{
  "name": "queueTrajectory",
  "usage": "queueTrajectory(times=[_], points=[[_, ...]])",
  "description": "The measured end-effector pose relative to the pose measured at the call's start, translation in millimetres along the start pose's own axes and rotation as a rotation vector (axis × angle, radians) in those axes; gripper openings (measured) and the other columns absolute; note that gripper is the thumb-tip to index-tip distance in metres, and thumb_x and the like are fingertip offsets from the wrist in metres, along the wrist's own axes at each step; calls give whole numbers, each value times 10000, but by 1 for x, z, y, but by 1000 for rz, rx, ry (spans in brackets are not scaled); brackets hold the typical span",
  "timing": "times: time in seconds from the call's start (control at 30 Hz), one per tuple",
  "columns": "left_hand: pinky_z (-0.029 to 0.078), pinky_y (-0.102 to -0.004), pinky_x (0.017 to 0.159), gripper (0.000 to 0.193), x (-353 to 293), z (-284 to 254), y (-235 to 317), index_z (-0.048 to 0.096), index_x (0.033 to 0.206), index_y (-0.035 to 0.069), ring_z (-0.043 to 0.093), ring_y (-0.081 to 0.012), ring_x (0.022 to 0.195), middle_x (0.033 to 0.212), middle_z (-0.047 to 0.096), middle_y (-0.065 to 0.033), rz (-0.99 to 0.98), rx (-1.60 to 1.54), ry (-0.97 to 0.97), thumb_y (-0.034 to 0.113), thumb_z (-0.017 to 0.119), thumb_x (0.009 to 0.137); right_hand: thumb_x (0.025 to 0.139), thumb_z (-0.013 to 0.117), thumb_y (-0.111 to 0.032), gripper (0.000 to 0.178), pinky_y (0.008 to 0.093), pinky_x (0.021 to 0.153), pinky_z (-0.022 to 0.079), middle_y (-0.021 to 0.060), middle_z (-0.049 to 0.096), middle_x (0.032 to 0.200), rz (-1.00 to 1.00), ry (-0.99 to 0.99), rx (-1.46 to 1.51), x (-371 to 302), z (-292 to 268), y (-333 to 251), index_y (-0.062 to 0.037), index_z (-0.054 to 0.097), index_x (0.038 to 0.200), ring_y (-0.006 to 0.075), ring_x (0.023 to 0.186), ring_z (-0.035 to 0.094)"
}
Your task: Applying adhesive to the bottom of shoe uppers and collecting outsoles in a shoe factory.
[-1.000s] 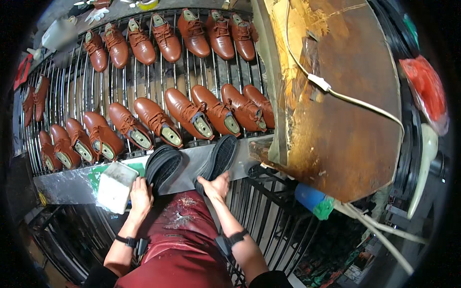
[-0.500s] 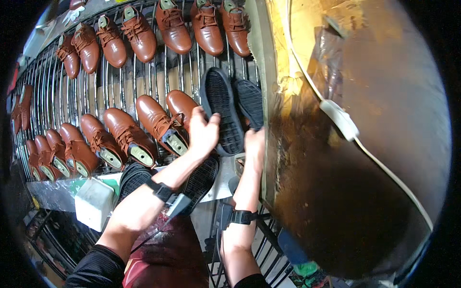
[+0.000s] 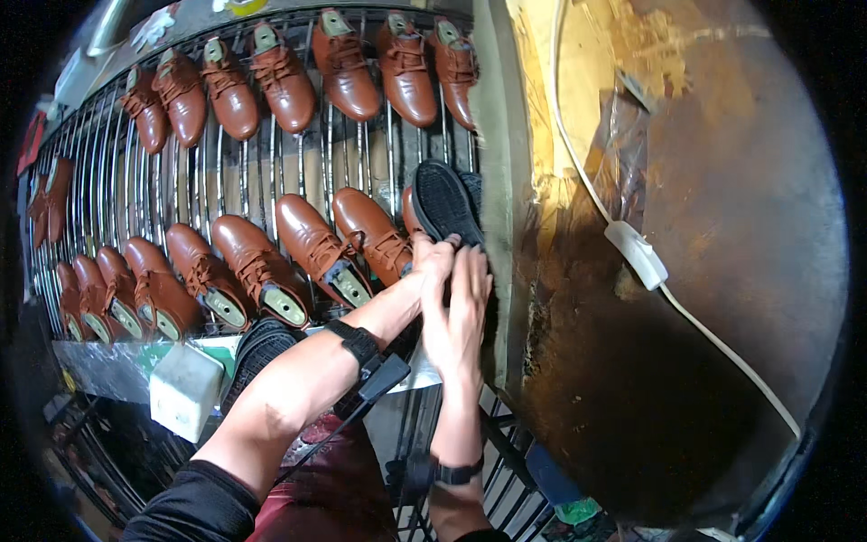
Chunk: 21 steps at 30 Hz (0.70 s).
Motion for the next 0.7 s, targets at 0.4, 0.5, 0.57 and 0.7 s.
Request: queueTrajectory(times=[0.4, 0.5, 0.57, 0.7], points=[[484, -510, 1009, 626, -220, -376, 1, 555, 1286, -84, 587, -447, 1126, 1204, 615, -270, 748, 1312, 454, 220, 812, 803, 637, 972, -532, 1238, 539, 1141, 414, 288, 408, 1466, 808, -126, -239, -245, 142, -8, 77, 368, 1530, 472, 1340, 452], [477, -502, 1003, 736, -215, -427, -33, 499, 1357, -113, 588, -416, 1157, 1232, 591, -236, 320, 1404, 232, 212, 841, 793, 610, 1010, -348, 1118, 563, 1094, 447, 234, 442, 1382, 864, 27, -200, -246, 160, 5, 11, 417, 1487, 462, 1285, 487], [495, -485, 1003, 731, -214, -424, -49, 514, 1345, -104, 597, -398, 1154, 1216, 596, -220, 327, 1429, 234, 211, 853, 780, 613, 1012, -285, 1102, 556, 1086, 457, 240, 433, 1372, 730, 79, -98, -267, 158, 18, 12, 410, 1487, 447, 1269, 507], [578, -432, 839, 544, -229, -433, -63, 572, 1229, -67, 644, -372, 1029, 1067, 618, -196, 426, 1462, 94, 128, 774, 763, 609, 1019, -272, 1199, 511, 1100, 430, 248, 407, 1384, 646, 63, 83, -292, 118, 22, 9, 332, 1551, 402, 1302, 480]])
Point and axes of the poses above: each hand's wrist, its own x-axis towards the middle knuckle, its own z-axis out of the palm, y = z × x, the point moved 1 cm from there along x, towards the middle knuckle
